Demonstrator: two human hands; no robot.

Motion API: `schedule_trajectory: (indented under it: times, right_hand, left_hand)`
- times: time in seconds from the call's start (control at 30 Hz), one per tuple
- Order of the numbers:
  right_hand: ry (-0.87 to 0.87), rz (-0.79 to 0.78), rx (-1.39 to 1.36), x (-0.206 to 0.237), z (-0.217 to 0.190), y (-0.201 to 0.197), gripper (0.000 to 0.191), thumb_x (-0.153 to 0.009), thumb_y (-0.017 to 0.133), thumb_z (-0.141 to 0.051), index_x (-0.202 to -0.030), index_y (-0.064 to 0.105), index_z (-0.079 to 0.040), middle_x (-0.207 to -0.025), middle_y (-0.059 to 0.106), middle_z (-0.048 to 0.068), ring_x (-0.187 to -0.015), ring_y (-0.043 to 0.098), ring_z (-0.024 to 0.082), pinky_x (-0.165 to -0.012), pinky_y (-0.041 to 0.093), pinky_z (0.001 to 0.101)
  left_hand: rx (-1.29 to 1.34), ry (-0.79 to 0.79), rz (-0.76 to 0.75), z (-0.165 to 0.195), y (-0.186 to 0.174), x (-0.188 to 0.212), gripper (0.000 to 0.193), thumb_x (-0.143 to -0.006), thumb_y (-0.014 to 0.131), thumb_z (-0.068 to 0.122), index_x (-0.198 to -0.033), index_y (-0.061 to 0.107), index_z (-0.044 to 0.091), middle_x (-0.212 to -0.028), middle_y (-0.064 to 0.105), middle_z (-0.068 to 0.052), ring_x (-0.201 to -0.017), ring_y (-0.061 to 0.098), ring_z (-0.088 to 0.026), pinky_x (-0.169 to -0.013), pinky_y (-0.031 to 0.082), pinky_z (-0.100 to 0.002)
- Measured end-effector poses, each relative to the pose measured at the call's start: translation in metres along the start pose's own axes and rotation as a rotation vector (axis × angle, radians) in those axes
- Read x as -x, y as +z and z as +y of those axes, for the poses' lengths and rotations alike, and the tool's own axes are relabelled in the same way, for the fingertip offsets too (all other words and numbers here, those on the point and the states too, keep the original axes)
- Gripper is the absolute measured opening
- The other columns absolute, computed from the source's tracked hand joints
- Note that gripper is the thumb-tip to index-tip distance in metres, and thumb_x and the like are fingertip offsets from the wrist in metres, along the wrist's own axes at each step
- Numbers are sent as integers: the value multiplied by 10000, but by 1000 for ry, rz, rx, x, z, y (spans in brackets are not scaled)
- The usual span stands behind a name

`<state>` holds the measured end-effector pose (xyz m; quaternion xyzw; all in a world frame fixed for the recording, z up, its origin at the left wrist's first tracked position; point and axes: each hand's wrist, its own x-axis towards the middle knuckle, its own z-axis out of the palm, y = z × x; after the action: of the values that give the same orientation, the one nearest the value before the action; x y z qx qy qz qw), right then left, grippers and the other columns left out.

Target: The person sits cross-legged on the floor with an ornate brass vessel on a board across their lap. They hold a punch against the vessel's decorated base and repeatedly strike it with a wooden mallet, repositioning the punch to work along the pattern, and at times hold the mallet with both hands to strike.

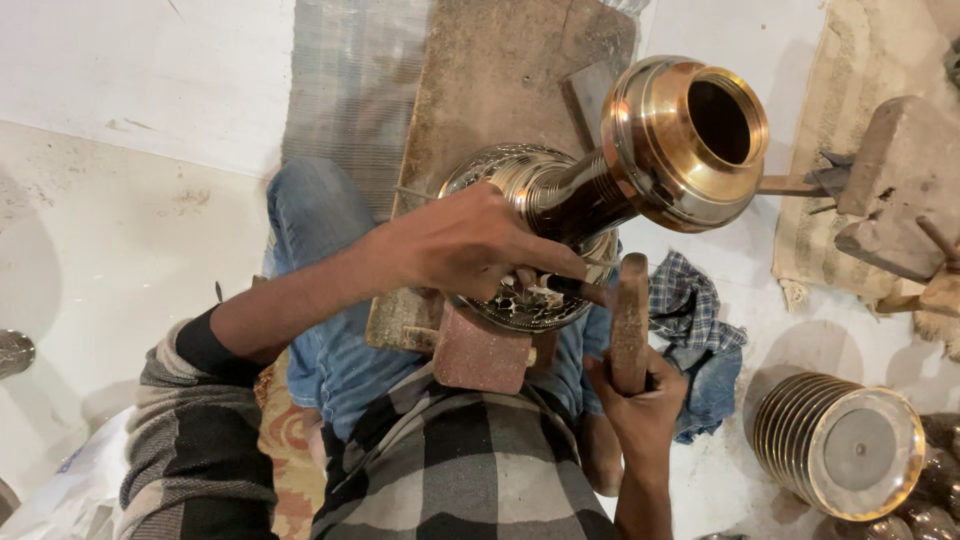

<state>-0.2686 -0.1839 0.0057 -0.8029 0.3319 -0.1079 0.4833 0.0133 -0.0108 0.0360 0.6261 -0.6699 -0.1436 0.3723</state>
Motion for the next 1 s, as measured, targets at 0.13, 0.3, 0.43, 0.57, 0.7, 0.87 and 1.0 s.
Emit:
schedule_trajectory:
  times: [0.13, 0.3, 0.43, 0.57, 0.7, 0.87, 1.0]
  right_hand:
    - [-90, 94, -134, -2, -5, -7, 155, -799, 829, 2, -909, 720, -16, -802, 707, 40, -706, 662, 88, -632, 537, 257]
    - [-161, 169, -326, -10, -20, -15, 170, -778, 807, 53, -890, 700, -15, -747, 701, 78, -582, 672, 129, -527, 554, 285]
    - [-194, 207, -572, -14, -29, -16, 224, -812, 780, 72, -910, 641, -74, -831, 678, 63, -723, 646, 113, -696, 546, 254]
    - [-352, 335, 131, -18, -27, -20, 205, -739, 762, 93, -863, 624, 5, -759, 591, 82, -687, 547, 144, -655, 443, 302]
    - [-343, 191, -104, -19, -15, -24, 98, -819, 725, 22, -858, 646, -21, -825, 641, 30, -723, 613, 84, -675, 510, 262]
    - [-442, 99, -116, -25, -6, -27, 97, -744, 693, -7, -752, 606, -50, -692, 590, -13, -558, 551, 46, -538, 429, 221]
    - [-486, 130, -156, -23, -10, -24, 304, -876, 753, 43, -712, 542, -102, -727, 574, 6, -693, 606, 91, -640, 531, 228]
  left_hand:
    - [27, 28, 53, 2, -4, -3, 822, -658, 546, -131, -1366, 635, 278, -807, 782, -19, -562, 682, -124, -500, 540, -270]
    - [32, -13, -7, 4, -5, -8, 831, -656, 538, -160, -1348, 653, 285, -800, 795, -11, -610, 737, -116, -489, 553, -271]
    - [14, 29, 49, 0, -2, -8, 782, -677, 583, -128, -1331, 656, 293, -805, 791, -6, -657, 746, -118, -533, 559, -277]
    - [37, 29, 31, -4, 1, -9, 754, -715, 575, -143, -1324, 663, 293, -797, 794, 13, -617, 728, -100, -492, 539, -263]
    - [24, 64, 47, -4, 1, -11, 745, -721, 585, -127, -1345, 657, 272, -732, 755, 4, -546, 666, -96, -483, 518, -253]
    - [-41, 16, -21, -2, -1, -10, 756, -691, 612, -111, -1334, 676, 282, -640, 719, -5, -504, 640, -120, -468, 488, -292]
    - [4, 96, 48, -1, -3, -12, 747, -681, 622, -102, -1318, 679, 284, -736, 754, 8, -594, 687, -116, -498, 505, -296]
